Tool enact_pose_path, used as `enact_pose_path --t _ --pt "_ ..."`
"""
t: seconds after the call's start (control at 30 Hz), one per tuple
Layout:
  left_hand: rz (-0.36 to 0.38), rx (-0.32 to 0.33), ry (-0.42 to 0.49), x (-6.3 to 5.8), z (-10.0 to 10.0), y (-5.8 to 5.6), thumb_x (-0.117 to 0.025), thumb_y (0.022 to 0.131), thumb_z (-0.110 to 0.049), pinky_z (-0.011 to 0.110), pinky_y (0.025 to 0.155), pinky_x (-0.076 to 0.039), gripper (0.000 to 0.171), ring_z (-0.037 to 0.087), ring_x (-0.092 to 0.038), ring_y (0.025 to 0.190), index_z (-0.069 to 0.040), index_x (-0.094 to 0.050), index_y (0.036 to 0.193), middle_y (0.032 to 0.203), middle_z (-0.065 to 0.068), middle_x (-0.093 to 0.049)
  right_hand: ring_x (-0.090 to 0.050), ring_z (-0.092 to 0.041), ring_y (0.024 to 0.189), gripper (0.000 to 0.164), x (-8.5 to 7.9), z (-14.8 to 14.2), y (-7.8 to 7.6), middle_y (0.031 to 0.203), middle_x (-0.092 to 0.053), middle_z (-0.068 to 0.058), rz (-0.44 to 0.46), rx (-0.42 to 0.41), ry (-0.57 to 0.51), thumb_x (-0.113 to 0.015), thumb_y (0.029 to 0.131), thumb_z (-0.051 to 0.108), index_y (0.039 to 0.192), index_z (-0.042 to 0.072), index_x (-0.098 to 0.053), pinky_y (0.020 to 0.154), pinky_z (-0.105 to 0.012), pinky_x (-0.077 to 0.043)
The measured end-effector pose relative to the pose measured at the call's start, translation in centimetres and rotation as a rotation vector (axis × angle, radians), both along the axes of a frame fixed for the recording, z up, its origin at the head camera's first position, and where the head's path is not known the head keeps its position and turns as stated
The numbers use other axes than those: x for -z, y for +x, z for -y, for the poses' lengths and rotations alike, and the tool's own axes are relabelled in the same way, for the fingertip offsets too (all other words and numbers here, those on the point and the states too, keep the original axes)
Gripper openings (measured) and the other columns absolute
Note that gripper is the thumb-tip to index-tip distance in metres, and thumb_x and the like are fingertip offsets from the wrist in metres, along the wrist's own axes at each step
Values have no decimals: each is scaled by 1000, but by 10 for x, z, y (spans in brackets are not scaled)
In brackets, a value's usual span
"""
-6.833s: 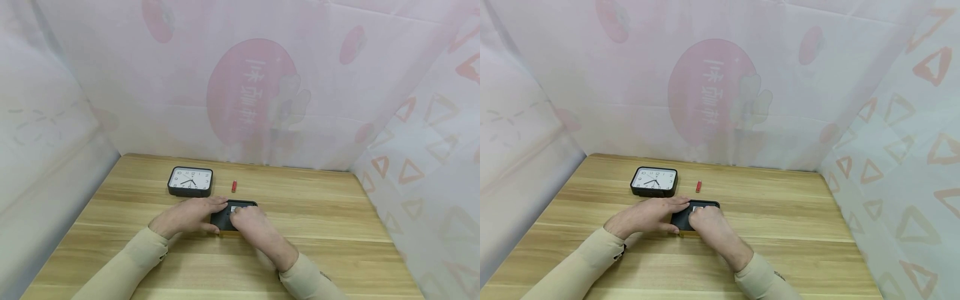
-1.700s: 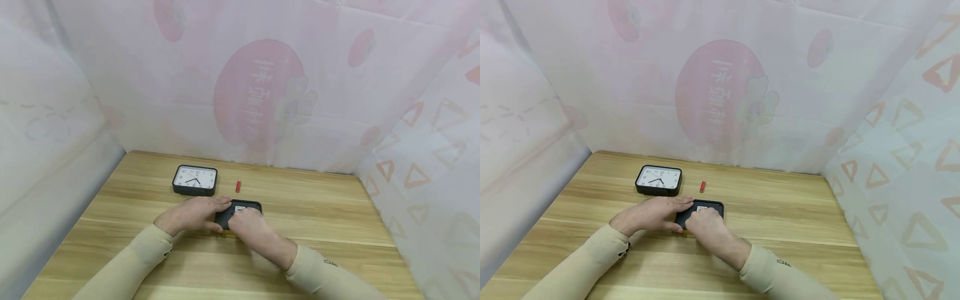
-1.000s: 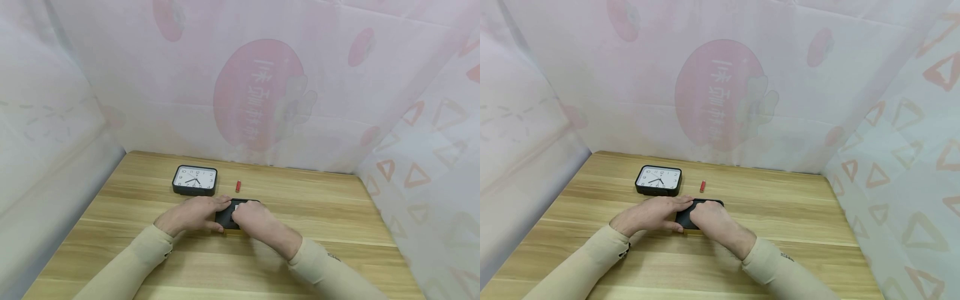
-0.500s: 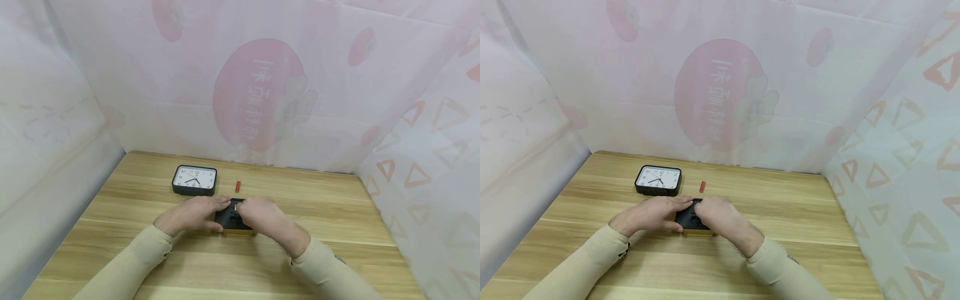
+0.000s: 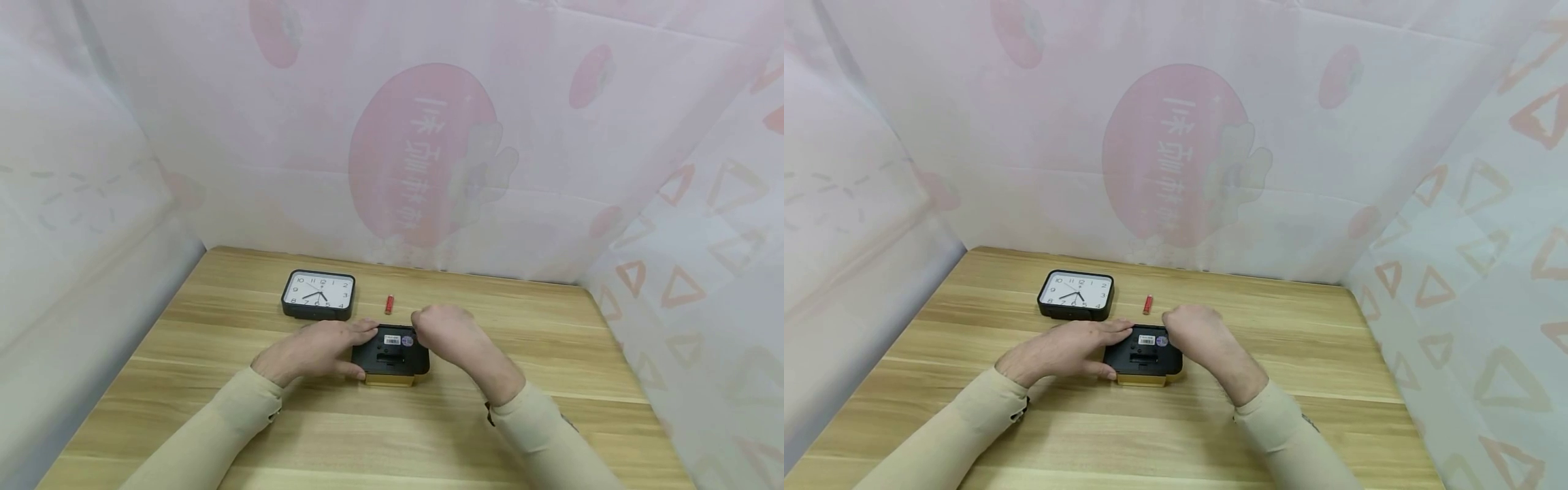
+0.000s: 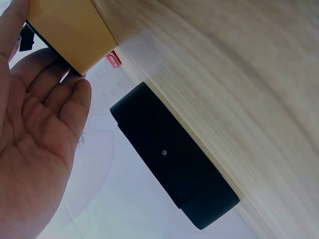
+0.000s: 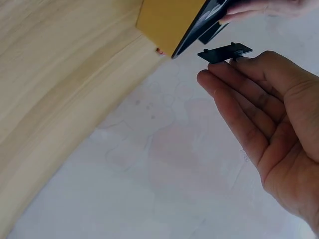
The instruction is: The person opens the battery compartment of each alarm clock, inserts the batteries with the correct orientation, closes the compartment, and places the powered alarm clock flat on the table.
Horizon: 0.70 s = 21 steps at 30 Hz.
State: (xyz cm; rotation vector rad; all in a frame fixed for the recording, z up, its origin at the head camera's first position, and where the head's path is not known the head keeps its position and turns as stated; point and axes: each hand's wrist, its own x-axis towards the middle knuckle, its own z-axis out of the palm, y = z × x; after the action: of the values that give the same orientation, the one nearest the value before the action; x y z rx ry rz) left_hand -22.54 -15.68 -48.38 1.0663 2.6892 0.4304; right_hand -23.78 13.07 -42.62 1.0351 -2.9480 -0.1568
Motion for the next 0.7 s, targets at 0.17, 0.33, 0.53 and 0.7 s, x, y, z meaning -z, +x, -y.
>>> enact_pose_path --t 0.17,0.33,0.53,0.7 --pt "-1 1 3 0 0 0 -90 103 -51 54 143 -46 92 35 -52 172 -5 -55 174 187 13 -49 -34 -11 60 34 4 -11 -8 67 -46 7 17 26 -73 -73 107 -1 78 15 -66 47 -25 -28" --pt "-3 6 6 1 0 0 -89 103 -52 54 143 -46 92 34 -51 173 -5 -55 175 187 13 -49 -44 -11 61 30 12 -22 -17 70 -58 7 -1 42 -95 -74 106 0 80 15 -70 46 -26 -40" --pt "1 14 5 2 -1 -1 -89 103 -51 55 143 -45 92 35 -51 173 -5 -54 175 187 12 -48 -55 -12 62 25 19 -31 -26 75 -69 4 29 75 -80 -74 106 1 84 14 -75 49 -30 -54" --pt "-2 14 0 3 -1 -2 -89 103 -52 54 143 -45 92 34 -50 173 -5 -54 175 187 12 -48 -57 -14 64 23 25 -37 -34 77 -70 1 54 119 -53 -74 106 3 86 13 -76 51 -32 -55"
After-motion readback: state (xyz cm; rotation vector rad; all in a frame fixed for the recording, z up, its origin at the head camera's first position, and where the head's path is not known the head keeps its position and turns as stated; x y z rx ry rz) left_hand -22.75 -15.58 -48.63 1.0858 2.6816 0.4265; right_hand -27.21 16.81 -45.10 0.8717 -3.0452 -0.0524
